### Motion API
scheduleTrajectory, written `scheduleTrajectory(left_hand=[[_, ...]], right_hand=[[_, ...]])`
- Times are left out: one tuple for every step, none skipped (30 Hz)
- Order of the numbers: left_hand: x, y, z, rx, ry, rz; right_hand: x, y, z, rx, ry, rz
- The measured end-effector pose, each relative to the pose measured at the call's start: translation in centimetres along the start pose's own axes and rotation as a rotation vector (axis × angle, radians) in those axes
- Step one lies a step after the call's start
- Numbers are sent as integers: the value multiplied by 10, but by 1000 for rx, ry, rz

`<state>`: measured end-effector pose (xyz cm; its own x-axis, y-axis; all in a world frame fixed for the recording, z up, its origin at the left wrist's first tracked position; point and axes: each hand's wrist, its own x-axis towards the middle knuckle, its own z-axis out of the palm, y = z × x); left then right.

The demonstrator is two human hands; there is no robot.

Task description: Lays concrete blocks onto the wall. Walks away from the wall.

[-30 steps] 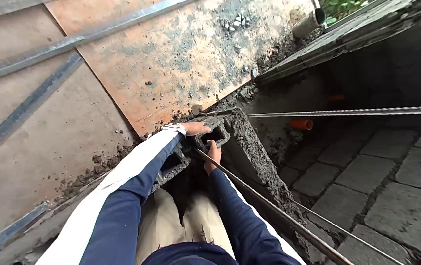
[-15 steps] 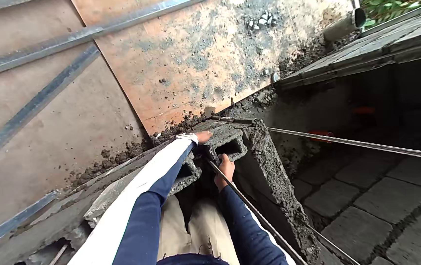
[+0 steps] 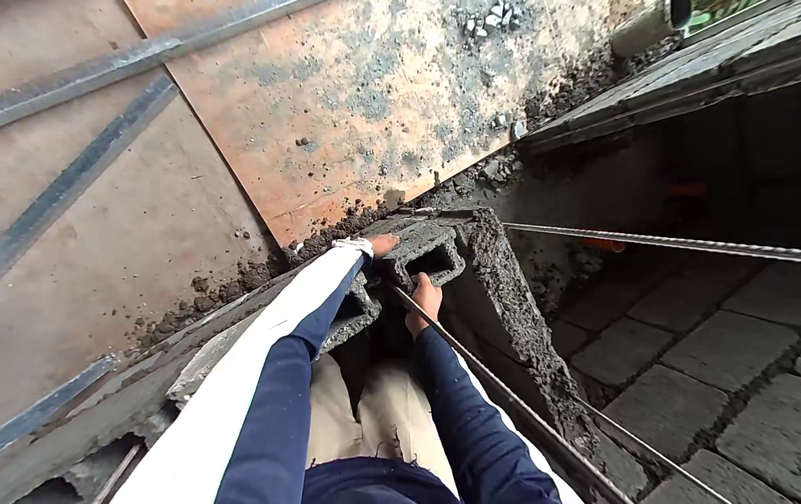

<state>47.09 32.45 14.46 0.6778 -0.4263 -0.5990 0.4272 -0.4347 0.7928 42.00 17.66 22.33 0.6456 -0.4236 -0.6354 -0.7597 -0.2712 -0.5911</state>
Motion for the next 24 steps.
scheduleTrajectory(left_hand=[[-1,1,-1,35,-1,13],[-2,3,-2,73,-10,22],[-3,4,-2,96,-17,26],[-4,4,-1,113,-19,26],[-5,5,-1,114,-16,22],[-6,5,0,91,-4,8],[-10,8,0,39,17,-25],[-20,15,-2,1,37,-54],[-34,23,-6,-29,72,-64],[-50,27,-9,-40,122,-62],[-64,27,-15,-44,198,-63],[-80,24,-20,-88,303,-61],[-98,20,-24,-175,432,-36],[-117,14,-24,-264,578,0],[-140,13,-19,-347,723,25],[-166,14,-11,-403,867,39],[-196,20,2,-431,996,47],[-227,26,21,-426,1098,51],[-253,30,39,-410,1173,74],[-275,33,58,-390,1229,104],[-295,33,82,-375,1246,128],[-313,31,105,-361,1235,138],[-328,28,124,-349,1218,136],[-342,25,143,-344,1195,113]], right_hand=[[0,-1,0,-9,-3,-1],[0,-1,0,-18,-7,1],[-1,-1,0,-25,-3,3],[-1,-1,-1,-29,-3,3],[0,0,-1,-36,-4,-1],[1,1,-1,-47,-13,-3],[3,3,-2,-55,-23,-3],[5,4,-3,-56,-32,-9],[7,6,-6,-47,-48,-20],[9,9,-11,-21,-63,-39],[9,11,-16,14,-81,-63],[9,14,-23,57,-96,-90],[8,16,-30,99,-111,-118],[6,20,-36,134,-120,-141],[2,25,-44,156,-127,-155],[-3,28,-51,163,-133,-154],[-9,31,-60,165,-140,-131],[-16,36,-70,165,-137,-88],[-22,39,-80,161,-131,-32],[-26,41,-91,157,-122,28],[-26,47,-104,129,-115,74],[-24,52,-116,75,-109,99],[-19,54,-125,-4,-107,99],[-16,57,-136,-110,-103,89]])
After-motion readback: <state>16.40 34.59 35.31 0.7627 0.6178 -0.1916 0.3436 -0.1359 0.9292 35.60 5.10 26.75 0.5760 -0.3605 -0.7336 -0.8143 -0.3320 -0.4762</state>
